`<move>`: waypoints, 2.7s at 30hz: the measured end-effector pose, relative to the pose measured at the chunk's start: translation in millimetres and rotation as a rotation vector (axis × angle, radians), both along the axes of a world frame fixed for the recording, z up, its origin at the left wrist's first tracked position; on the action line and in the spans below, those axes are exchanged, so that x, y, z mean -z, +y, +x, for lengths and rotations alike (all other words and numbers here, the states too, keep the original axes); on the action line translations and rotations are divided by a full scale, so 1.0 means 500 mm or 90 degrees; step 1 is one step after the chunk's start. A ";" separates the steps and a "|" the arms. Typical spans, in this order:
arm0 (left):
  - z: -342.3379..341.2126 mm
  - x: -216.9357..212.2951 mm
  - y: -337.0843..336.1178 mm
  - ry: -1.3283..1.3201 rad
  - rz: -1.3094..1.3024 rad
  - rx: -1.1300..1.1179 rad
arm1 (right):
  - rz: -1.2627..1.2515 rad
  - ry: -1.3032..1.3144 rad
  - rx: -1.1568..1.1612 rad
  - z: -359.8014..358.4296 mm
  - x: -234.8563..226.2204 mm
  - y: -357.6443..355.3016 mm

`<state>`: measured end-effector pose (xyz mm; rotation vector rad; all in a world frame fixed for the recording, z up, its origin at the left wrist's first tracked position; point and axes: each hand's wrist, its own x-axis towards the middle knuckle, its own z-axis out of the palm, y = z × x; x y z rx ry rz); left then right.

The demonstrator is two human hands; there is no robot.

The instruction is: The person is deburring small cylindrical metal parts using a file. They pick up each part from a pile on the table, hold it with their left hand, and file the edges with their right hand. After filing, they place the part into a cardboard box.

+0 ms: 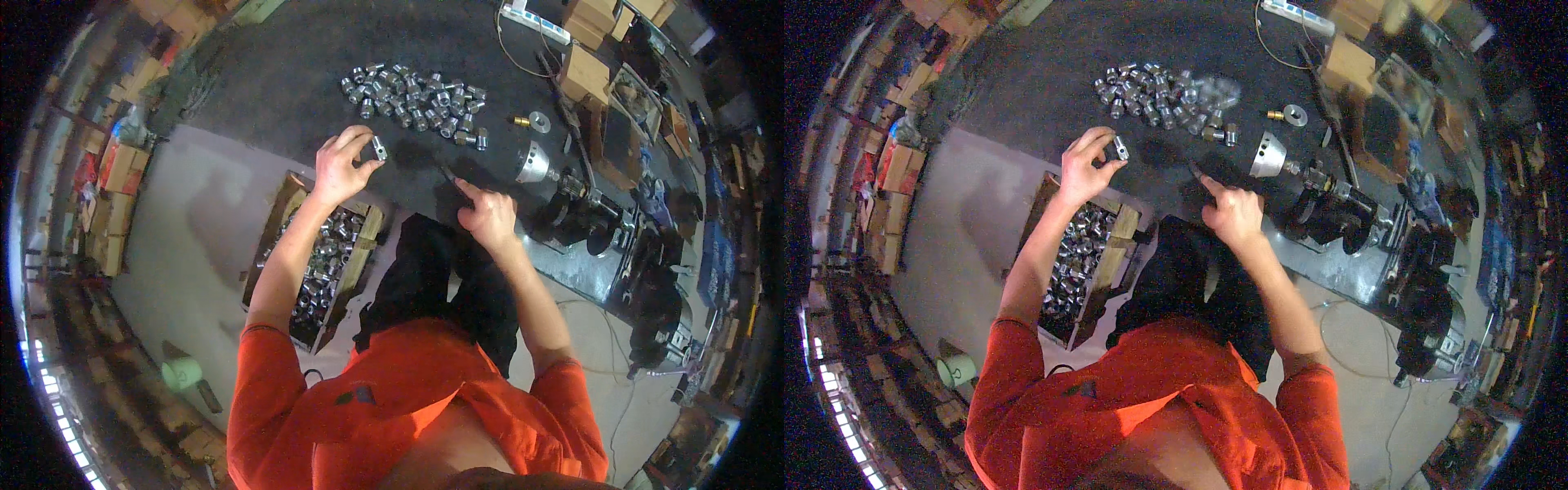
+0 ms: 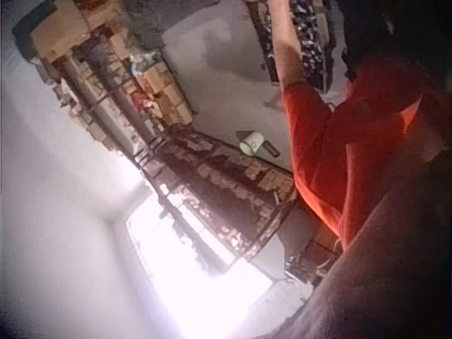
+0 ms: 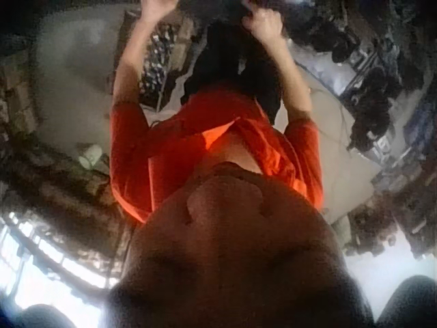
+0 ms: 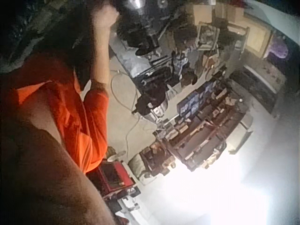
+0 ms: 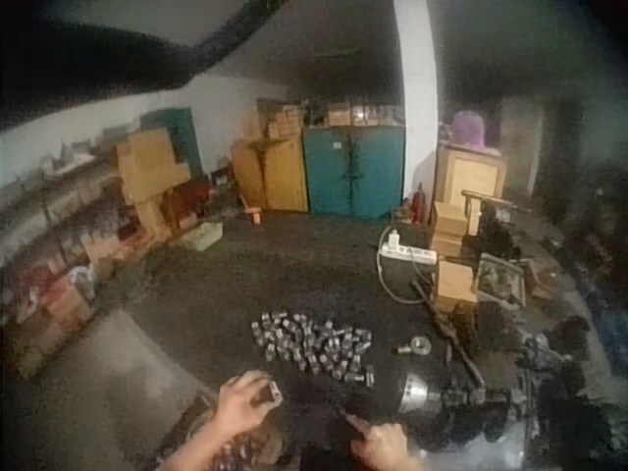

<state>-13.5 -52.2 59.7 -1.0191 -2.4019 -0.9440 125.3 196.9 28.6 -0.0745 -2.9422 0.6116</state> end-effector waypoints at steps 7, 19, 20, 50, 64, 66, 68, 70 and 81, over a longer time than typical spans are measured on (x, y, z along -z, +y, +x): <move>-0.164 0.019 0.007 -0.122 0.039 -0.129 | 0.013 0.128 -0.030 0.006 0.044 -0.006; -0.432 0.001 0.194 -0.254 -0.269 -0.263 | 0.017 0.116 -0.032 0.011 0.036 -0.003; -0.436 0.006 0.207 -0.310 -0.278 -0.289 | 0.020 0.090 -0.032 0.012 0.026 -0.004; 0.105 0.182 -0.379 -0.360 -0.496 -0.318 | 0.009 0.175 -0.040 0.002 0.048 -0.002; 0.010 0.191 -0.334 -0.411 -0.814 -0.166 | 0.018 0.122 -0.017 0.007 0.044 -0.004; 0.004 0.197 -0.333 -0.391 -0.834 -0.158 | 0.012 0.126 -0.005 0.009 0.027 -0.013; -0.002 0.202 -0.332 -0.377 -0.847 -0.146 | -0.005 0.124 -0.002 0.009 0.025 -0.013; 0.002 0.202 -0.321 -0.389 -0.834 -0.172 | -0.022 0.146 -0.012 0.007 0.031 -0.009; 0.015 0.187 -0.337 -0.553 -0.753 -0.256 | -0.030 0.084 -0.014 0.010 0.033 0.001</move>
